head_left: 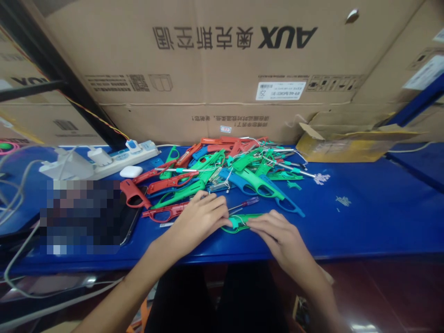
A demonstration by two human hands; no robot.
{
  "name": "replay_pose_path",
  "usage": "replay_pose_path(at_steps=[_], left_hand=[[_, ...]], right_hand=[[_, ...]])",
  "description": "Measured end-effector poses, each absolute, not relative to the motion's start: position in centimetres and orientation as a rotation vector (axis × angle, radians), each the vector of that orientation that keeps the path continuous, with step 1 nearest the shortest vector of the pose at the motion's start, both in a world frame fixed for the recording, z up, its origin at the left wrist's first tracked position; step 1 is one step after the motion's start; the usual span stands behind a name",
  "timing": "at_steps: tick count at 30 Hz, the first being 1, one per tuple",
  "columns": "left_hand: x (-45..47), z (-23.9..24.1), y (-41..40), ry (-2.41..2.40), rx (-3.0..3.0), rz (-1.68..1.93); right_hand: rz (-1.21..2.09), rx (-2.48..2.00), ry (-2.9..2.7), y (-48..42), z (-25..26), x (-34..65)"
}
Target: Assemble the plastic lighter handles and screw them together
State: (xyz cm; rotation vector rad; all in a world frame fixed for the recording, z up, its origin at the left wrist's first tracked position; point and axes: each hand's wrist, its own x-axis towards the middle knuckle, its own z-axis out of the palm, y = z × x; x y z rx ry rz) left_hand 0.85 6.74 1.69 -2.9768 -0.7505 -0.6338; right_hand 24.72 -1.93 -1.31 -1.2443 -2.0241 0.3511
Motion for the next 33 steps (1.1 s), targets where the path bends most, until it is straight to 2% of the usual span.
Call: replay_pose_path(at_steps=[5, 19, 27, 33], left_hand=[[0.9, 2.4, 7.4, -0.707, -2.975, -0.557], [0.9, 1.7, 6.9, -0.708, -2.945, -0.62], [1.5, 2.9, 7.0, -0.685, -2.864, -0.459], [1.2, 2.4, 7.1, -0.714, -3.001, -0.567]], right_hand=[[0.388, -1.264, -2.035, -2.0, -1.4, 24.8], [0.346, -1.263, -2.024, -1.8, -1.2, 24.6], [0.34, -1.251, -2.011, -1.8, -1.0, 24.5], [0.364, -1.214, -1.998, -1.7, -1.3, 24.7]])
